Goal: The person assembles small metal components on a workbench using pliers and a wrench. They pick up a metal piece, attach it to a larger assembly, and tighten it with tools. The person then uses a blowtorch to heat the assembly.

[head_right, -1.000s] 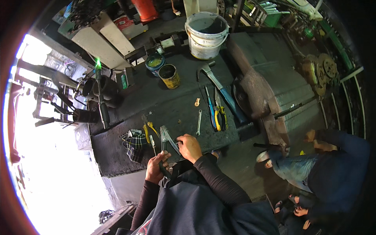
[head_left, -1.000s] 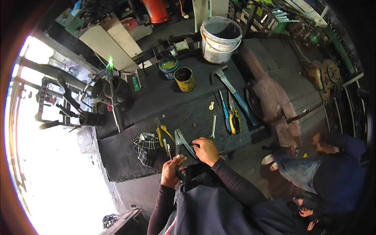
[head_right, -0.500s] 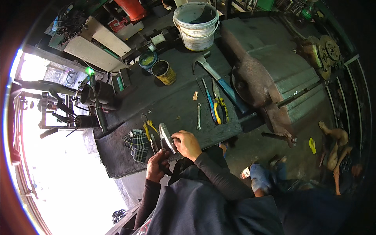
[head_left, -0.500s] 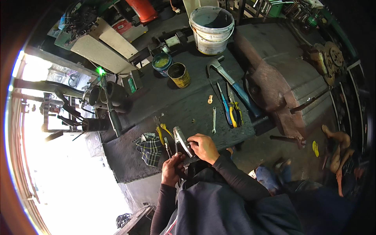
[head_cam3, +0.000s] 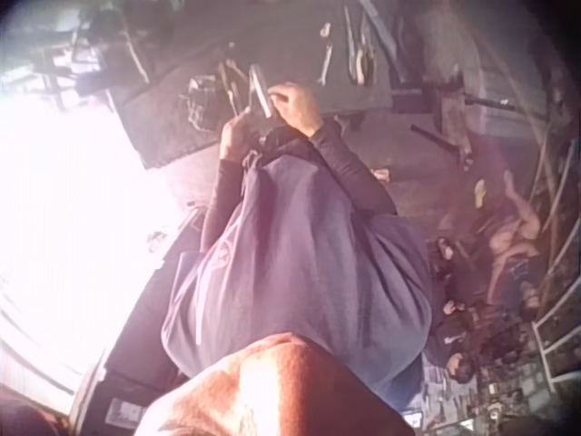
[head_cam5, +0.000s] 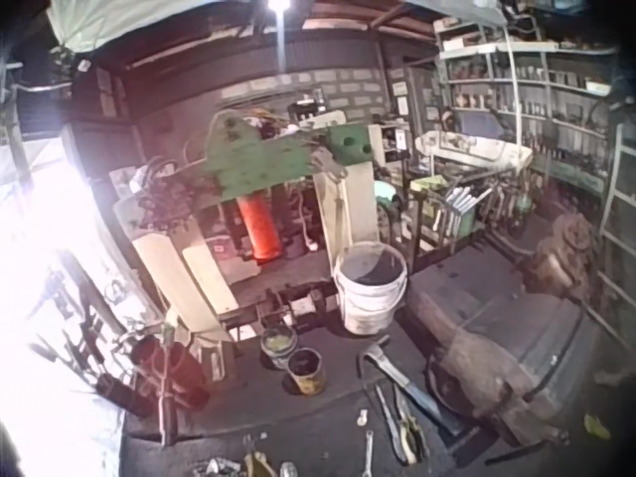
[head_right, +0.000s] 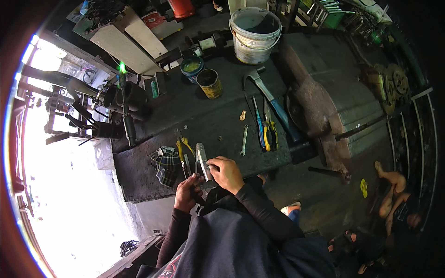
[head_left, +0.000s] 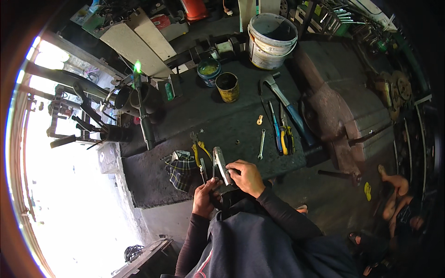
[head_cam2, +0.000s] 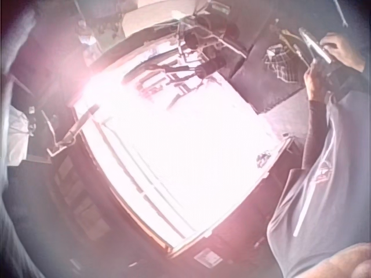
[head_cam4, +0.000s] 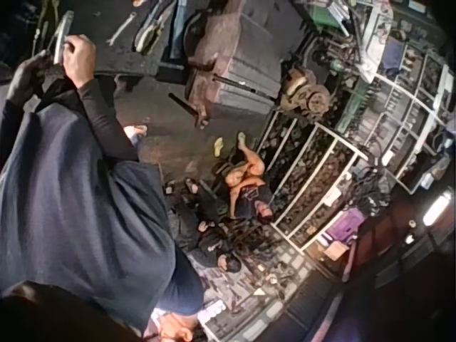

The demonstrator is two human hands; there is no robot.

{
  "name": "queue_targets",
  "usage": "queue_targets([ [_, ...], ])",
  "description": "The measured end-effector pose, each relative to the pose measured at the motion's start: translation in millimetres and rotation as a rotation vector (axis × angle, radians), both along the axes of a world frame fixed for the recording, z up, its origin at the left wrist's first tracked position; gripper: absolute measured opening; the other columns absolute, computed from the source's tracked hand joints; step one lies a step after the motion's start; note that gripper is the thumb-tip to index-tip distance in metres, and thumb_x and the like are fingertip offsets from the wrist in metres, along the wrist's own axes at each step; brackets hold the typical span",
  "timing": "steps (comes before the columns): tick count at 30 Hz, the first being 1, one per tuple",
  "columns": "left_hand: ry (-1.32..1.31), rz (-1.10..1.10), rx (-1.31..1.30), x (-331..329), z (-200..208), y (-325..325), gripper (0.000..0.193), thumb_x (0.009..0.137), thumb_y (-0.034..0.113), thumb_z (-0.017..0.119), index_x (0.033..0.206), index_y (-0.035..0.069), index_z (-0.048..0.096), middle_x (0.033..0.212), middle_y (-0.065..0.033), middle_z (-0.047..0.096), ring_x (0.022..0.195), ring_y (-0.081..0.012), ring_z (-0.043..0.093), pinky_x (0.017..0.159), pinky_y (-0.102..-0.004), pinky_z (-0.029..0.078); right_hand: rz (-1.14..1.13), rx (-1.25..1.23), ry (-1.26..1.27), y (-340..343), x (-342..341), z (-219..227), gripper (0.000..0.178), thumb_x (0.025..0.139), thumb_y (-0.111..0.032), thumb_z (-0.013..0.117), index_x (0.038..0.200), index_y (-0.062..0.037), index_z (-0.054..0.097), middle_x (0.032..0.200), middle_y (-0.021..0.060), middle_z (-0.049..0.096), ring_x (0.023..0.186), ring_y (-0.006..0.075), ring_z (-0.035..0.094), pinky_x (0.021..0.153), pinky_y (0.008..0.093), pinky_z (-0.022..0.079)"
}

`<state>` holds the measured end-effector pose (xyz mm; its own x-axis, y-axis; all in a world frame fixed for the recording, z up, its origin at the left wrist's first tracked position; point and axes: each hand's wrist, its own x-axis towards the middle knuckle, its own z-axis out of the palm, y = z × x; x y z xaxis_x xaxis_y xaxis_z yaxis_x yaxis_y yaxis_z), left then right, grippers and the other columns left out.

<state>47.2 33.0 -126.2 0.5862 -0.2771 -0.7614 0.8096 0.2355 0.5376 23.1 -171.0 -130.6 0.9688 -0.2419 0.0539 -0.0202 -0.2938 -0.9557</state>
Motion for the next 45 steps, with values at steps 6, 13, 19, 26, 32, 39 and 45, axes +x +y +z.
queue_targets([
  [6,-0.018,-0.003,-0.058,-0.5,-0.6,1.2,0.026,0.103,0.029,0.066,0.11,0.004,0.066,0.102,-0.0057,0.071,0.064,-0.0075,0.049,0.057,-0.0257,0.045,0.023,-0.04,-0.009,3.5,1.3,7.3,0.018,0.086,-0.004,0.069,0.102,0.0001,0.074,0.093,0.0153,0.073,0.083,0.0321,0.072,0.074,0.0388,0.057],
  [13,-0.037,-0.01,-0.022,-2.3,11.4,-7.6,0.024,0.1,0.024,0.07,0.109,0.002,0.071,0.102,-0.0081,0.074,0.066,-0.0085,0.053,0.056,-0.0263,0.048,-0.021,0.1,0.173,-3.1,-1.5,0.5,0.016,0.086,-0.006,0.072,0.101,0.0003,0.073,0.086,0.0107,0.075,0.079,0.0183,0.072,0.072,0.0319,0.056],
  [19,-0.058,-0.029,-0.057,-5.7,3.8,-8.2,0.025,0.101,0.025,0.07,0.109,0.001,0.07,0.102,-0.0092,0.073,0.064,-0.0079,0.052,0.057,-0.0261,0.048,-0.108,0.043,0.177,-4.1,-7.0,-14.8,0.013,0.09,-0.007,0.071,0.1,0.0014,0.071,0.087,0.0068,0.073,0.071,0.0121,0.064,0.069,0.0292,0.053],
  [26,-0.068,0.023,-0.2,-9.0,-6.6,-1.2,0.027,0.099,0.025,0.071,0.108,-0.001,0.073,0.098,-0.0075,0.075,0.063,-0.0072,0.052,0.057,-0.0249,0.046,0.015,0.279,0.327,7.9,-2.2,-10.1,0.009,0.098,-0.004,0.064,0.105,0.0022,0.065,0.09,0.0029,0.063,0.07,0.0069,0.06,0.06,0.0287,0.062],
  [32,-0.083,0.075,-0.314,-13.4,-8.7,5.5,0.024,0.098,0.024,0.073,0.109,0.003,0.075,0.098,-0.004,0.076,0.061,-0.0049,0.052,0.053,-0.0231,0.045,-0.03,0.3,0.358,0.8,-5.8,-16.9,0.01,0.099,0.001,0.061,0.108,0.0041,0.06,0.092,0.0079,0.063,0.07,0.0162,0.067,0.062,0.0351,0.065],
  [39,-0.11,0.112,-0.399,-16.3,-25.9,5.8,0.021,0.098,0.023,0.073,0.102,0.003,0.077,0.094,-0.0061,0.077,0.058,-0.0057,0.054,0.05,-0.0233,0.046,-0.036,0.353,0.504,-4.5,3.9,-9.0,0.007,0.098,0.004,0.061,0.105,0.0037,0.061,0.091,0.0103,0.066,0.069,0.019,0.069,0.062,0.039,0.067],
  [45,-0.131,0.111,-0.412,-14.0,-30.9,5.2,0.02,0.098,0.023,0.073,0.102,0.004,0.077,0.093,-0.0062,0.078,0.057,-0.0059,0.053,0.049,-0.0234,0.045,0.008,0.288,0.462,-9.6,3.3,-6.7,0.008,0.098,0.001,0.063,0.106,0.0012,0.065,0.093,0.0099,0.071,0.075,0.0198,0.072,0.061,0.0397,0.067],
])
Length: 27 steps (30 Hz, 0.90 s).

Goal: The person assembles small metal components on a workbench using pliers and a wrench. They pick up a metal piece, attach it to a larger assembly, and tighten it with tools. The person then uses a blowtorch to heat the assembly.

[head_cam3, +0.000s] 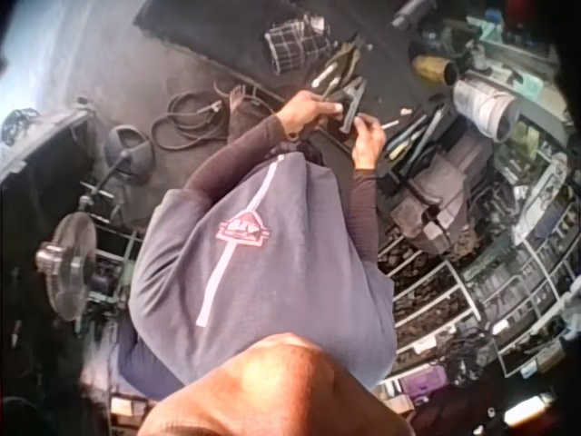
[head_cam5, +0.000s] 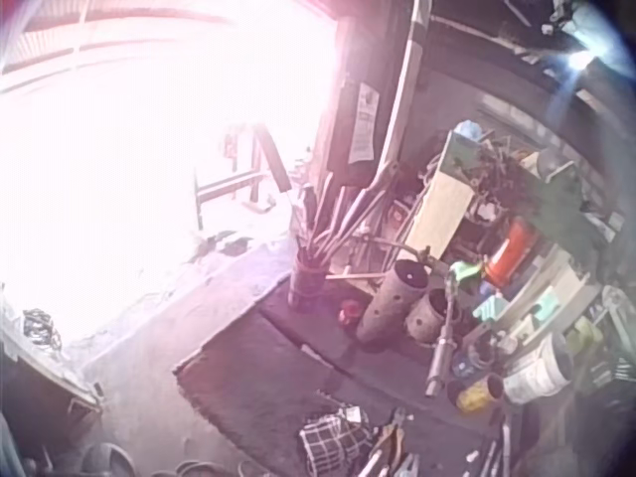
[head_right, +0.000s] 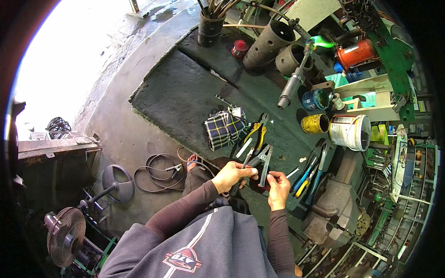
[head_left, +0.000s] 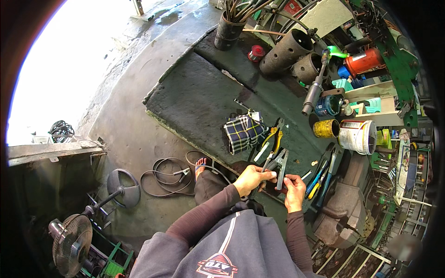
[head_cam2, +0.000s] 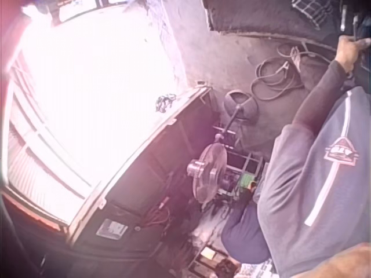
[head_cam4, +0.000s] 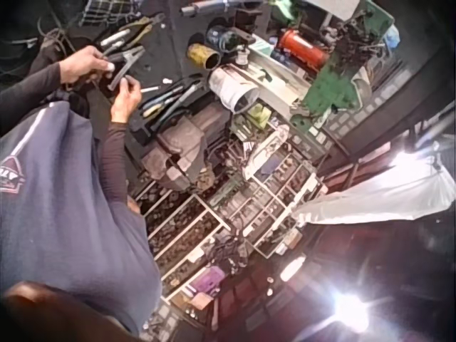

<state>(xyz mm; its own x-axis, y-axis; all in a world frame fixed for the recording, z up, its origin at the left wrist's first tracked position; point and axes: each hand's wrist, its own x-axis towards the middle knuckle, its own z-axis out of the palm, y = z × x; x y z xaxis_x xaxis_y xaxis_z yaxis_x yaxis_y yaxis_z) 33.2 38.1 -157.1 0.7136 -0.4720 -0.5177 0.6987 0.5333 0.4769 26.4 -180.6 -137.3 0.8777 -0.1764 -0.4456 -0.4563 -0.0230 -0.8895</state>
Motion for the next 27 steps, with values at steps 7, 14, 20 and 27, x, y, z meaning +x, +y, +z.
queue_targets([
  [7,0.006,-0.006,0.031,2.5,5.4,2.3,0.019,0.096,0.021,0.075,0.098,0.002,0.078,0.087,-0.0046,0.076,0.056,-0.0066,0.055,0.046,-0.0246,0.044,-0.127,-0.049,-0.05,9.8,-5.9,-9.9,0.007,0.097,0.0,0.066,0.104,0.0022,0.067,0.09,0.0069,0.068,0.071,0.0155,0.067,0.055,0.0359,0.065],
  [14,0.012,-0.065,0.06,4.6,13.3,1.2,0.02,0.096,0.021,0.074,0.099,0.001,0.078,0.089,-0.0047,0.076,0.056,-0.0059,0.053,0.049,-0.0241,0.043,-0.159,-0.233,-0.103,7.0,-14.9,-29.8,0.008,0.093,0.001,0.071,0.101,0.0021,0.072,0.086,0.0031,0.07,0.073,0.0086,0.062,0.067,0.0252,0.052],
  [20,0.049,-0.086,0.121,7.7,21.6,4.6,0.021,0.097,0.023,0.073,0.105,0.003,0.077,0.095,-0.0043,0.077,0.058,-0.0056,0.052,0.052,-0.0229,0.045,-0.132,-0.107,-0.145,14.3,-14.3,-17.9,0.01,0.093,0.003,0.069,0.102,0.0042,0.072,0.088,0.0061,0.069,0.074,0.0118,0.066,0.061,0.0293,0.059],
  [27,0.046,-0.137,0.168,10.2,18.8,1.5,0.023,0.099,0.024,0.071,0.108,0.003,0.073,0.101,-0.0065,0.074,0.062,-0.0071,0.052,0.056,-0.0251,0.047,-0.121,0.083,-0.079,13.1,-20.0,-12.1,0.019,0.096,-0.003,0.07,0.113,0.0056,0.071,0.095,0.0085,0.072,0.077,0.0133,0.069,0.066,0.0312,0.063],
])
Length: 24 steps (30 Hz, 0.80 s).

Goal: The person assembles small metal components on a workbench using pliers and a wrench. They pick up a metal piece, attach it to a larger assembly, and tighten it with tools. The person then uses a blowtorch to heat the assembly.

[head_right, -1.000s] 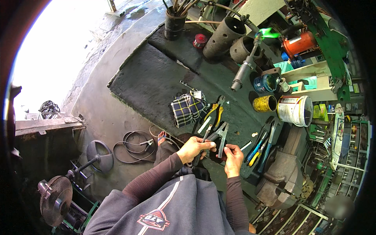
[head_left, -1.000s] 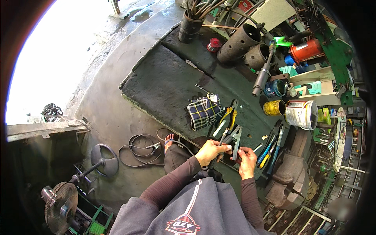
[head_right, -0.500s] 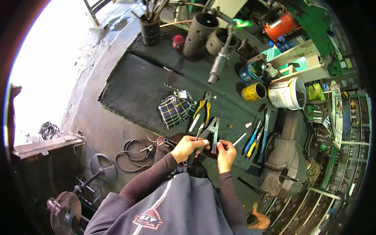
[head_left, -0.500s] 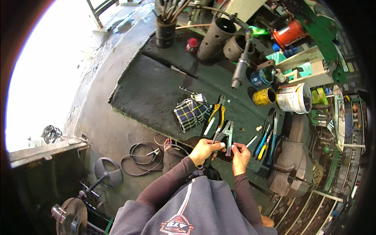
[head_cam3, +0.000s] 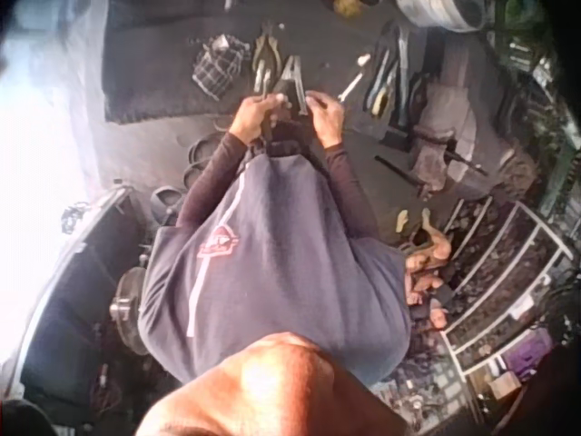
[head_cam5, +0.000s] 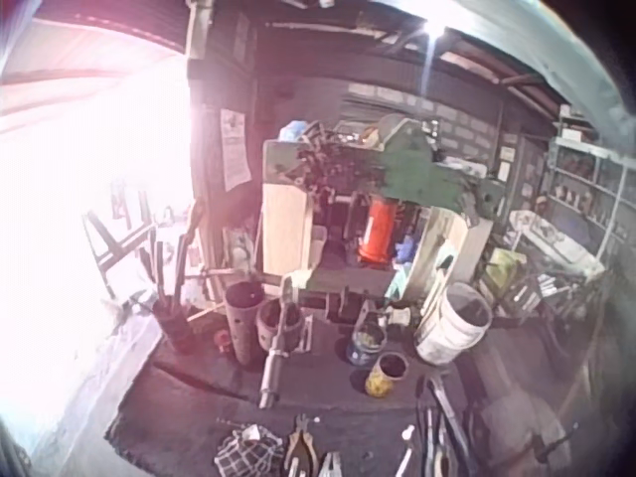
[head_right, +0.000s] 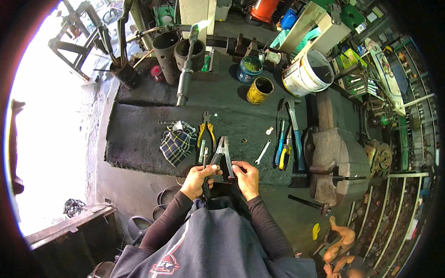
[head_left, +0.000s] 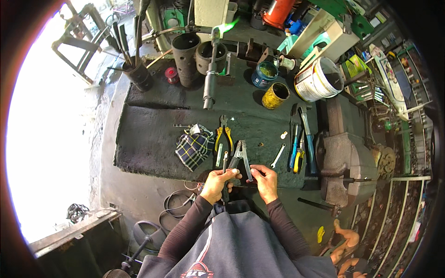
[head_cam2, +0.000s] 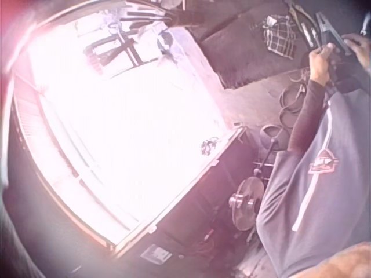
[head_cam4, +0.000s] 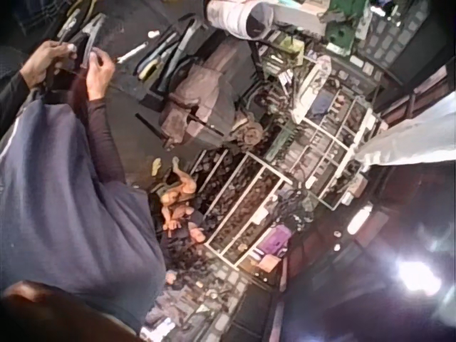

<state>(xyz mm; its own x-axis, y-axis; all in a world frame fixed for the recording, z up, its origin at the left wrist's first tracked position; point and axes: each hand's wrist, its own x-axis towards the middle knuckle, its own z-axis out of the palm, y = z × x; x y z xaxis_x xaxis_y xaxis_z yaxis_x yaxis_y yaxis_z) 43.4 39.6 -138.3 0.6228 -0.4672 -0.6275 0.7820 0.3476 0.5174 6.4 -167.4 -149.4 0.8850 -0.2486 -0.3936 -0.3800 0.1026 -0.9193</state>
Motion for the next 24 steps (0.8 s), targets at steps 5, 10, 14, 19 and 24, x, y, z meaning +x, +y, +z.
queue_targets([
  [5,0.015,0.001,0.044,-1.4,2.5,-4.4,0.023,0.098,0.024,0.072,0.108,0.003,0.074,0.1,-0.0057,0.074,0.062,-0.0072,0.051,0.056,-0.0253,0.047,0.095,-0.046,-0.009,5.1,-8.0,17.6,0.033,0.091,-0.005,0.075,0.121,0.0074,0.066,0.106,0.0129,0.073,0.089,0.0145,0.07,0.07,0.0283,0.06],
  [10,-0.044,0.008,0.095,-3.8,4.6,-12.4,0.022,0.098,0.023,0.072,0.106,0.002,0.074,0.096,-0.0069,0.075,0.061,-0.0073,0.052,0.055,-0.0253,0.047,0.114,-0.137,0.113,4.6,-0.4,12.8,0.041,0.087,0.002,0.074,0.125,0.0116,0.062,0.106,0.0191,0.074,0.081,0.0171,0.072,0.067,0.0291,0.06],
  [14,-0.176,0.007,0.173,-8.3,19.2,-17.5,0.02,0.099,0.019,0.07,0.104,0.0,0.074,0.093,-0.0083,0.076,0.061,-0.0071,0.056,0.054,-0.0242,0.047,0.028,0.009,0.135,8.9,-3.3,9.4,0.043,0.09,0.005,0.068,0.13,0.0163,0.058,0.1,0.0181,0.073,0.077,0.0174,0.071,0.067,0.0285,0.061],
  [19,-0.197,-0.023,0.189,-11.9,49.1,-14.4,0.02,0.099,0.019,0.071,0.103,0.0,0.075,0.086,-0.0055,0.073,0.06,-0.007,0.056,0.054,-0.024,0.046,-0.074,0.294,0.126,8.9,-3.7,13.7,0.029,0.092,0.005,0.065,0.119,0.0147,0.063,0.094,0.0153,0.072,0.076,0.0174,0.07,0.069,0.03,0.062],
  [24,-0.157,0.073,0.17,-13.0,50.8,-9.7,0.019,0.099,0.02,0.072,0.102,0.002,0.075,0.077,-0.0009,0.067,0.059,-0.0074,0.055,0.053,-0.0239,0.046,-0.099,0.388,0.148,12.7,2.9,32.8,0.022,0.092,0.005,0.067,0.112,0.0123,0.067,0.096,0.0152,0.072,0.078,0.0193,0.072,0.072,0.0307,0.063],
])
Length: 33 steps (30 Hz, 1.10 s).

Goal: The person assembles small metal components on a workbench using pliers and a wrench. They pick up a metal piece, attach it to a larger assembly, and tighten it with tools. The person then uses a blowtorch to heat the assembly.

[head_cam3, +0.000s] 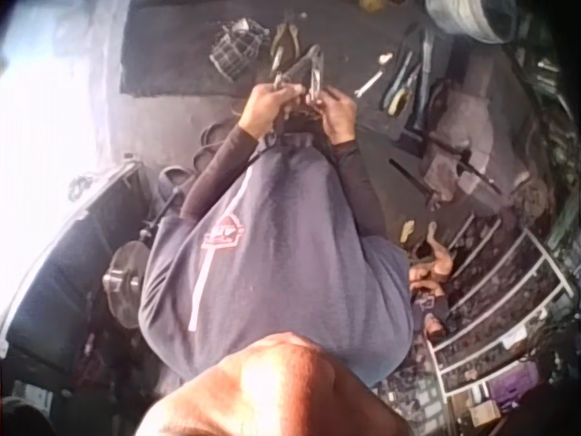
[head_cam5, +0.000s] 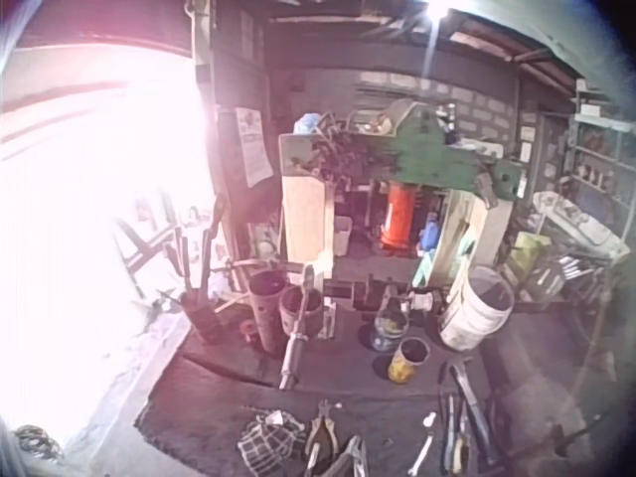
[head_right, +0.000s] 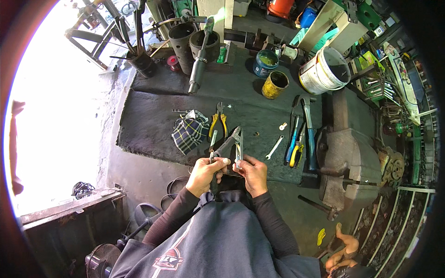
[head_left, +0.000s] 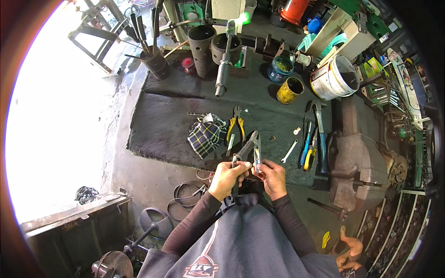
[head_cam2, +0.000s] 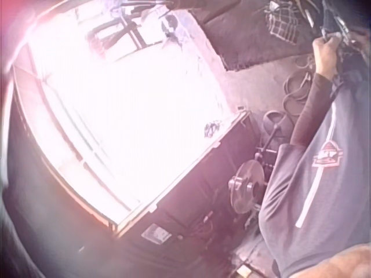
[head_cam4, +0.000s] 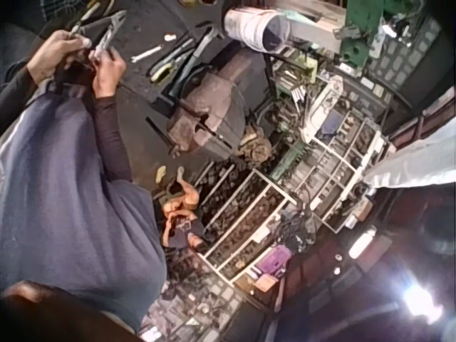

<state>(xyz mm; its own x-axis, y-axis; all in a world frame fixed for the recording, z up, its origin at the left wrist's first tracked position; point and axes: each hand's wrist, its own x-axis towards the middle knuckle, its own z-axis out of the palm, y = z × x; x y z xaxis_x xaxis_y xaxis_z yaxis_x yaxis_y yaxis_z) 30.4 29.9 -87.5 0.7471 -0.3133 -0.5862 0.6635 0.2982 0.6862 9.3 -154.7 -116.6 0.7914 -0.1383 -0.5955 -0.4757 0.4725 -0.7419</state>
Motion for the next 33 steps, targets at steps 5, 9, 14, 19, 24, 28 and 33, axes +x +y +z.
queue_targets([
  [5,0.051,0.041,0.01,-0.7,-7.5,-1.2,0.019,0.097,0.021,0.074,0.097,0.002,0.075,0.075,-0.0004,0.065,0.057,-0.007,0.055,0.05,-0.0242,0.045,-0.041,0.083,-0.033,-0.2,7.2,11.0,0.023,0.093,0.002,0.068,0.114,0.0121,0.067,0.097,0.0156,0.073,0.081,0.0211,0.073,0.075,0.0312,0.064],
  [9,0.068,0.023,0.033,2.2,-20.6,-5.1,0.017,0.097,0.02,0.073,0.095,0.003,0.074,0.075,0.0009,0.063,0.059,-0.0072,0.054,0.051,-0.0252,0.044,-0.064,0.09,-0.061,-5.1,7.9,9.8,0.02,0.097,-0.004,0.065,0.112,0.0085,0.067,0.099,0.0158,0.073,0.082,0.0229,0.073,0.076,0.0333,0.064],
  [14,0.097,0.028,0.093,2.0,-36.9,-10.4,0.016,0.095,0.02,0.074,0.09,0.004,0.072,0.075,0.001,0.063,0.06,-0.0074,0.054,0.051,-0.0265,0.045,-0.063,0.147,0.021,-5.6,-3.9,3.2,0.015,0.098,-0.004,0.061,0.109,0.0043,0.065,0.103,0.0168,0.073,0.086,0.0237,0.073,0.075,0.0374,0.064],
  [19,0.151,0.044,0.108,11.3,-39.6,-11.4,0.016,0.095,0.019,0.074,0.087,0.005,0.071,0.077,0.001,0.063,0.06,-0.0076,0.054,0.052,-0.0269,0.045,-0.103,0.253,0.059,5.5,-16.5,-3.5,0.011,0.098,-0.001,0.056,0.104,0.0055,0.062,0.1,0.0164,0.07,0.085,0.0247,0.072,0.077,0.0387,0.064],
  [24,0.215,0.106,0.006,27.0,-42.9,-6.3,0.014,0.095,0.019,0.073,0.094,0.005,0.071,0.08,0.0018,0.061,0.062,-0.0077,0.053,0.054,-0.0273,0.045,-0.1,0.18,0.051,7.1,-6.9,-0.6,0.008,0.097,0.001,0.054,0.098,0.0035,0.062,0.097,0.0146,0.069,0.084,0.0236,0.072,0.076,0.0374,0.063],
  [28,0.259,0.101,-0.062,48.1,-20.4,-10.3,0.015,0.098,0.019,0.069,0.099,0.004,0.069,0.08,0.0031,0.057,0.063,-0.0067,0.048,0.057,-0.0267,0.041,-0.079,0.142,0.053,7.2,-4.7,-1.7,0.008,0.096,0.001,0.053,0.094,0.001,0.061,0.095,0.0135,0.069,0.084,0.0238,0.073,0.075,0.0375,0.063],
  [33,0.33,0.186,-0.209,71.0,-17.7,-13.1,0.01,0.094,0.014,0.071,0.094,0.004,0.07,0.076,0.0018,0.057,0.061,-0.0097,0.051,0.055,-0.0296,0.044,-0.127,0.234,0.101,26.7,-17.9,-2.2,0.006,0.094,0.001,0.052,0.096,0.001,0.057,0.095,0.0141,0.068,0.083,0.0288,0.072,0.082,0.0464,0.062],
])
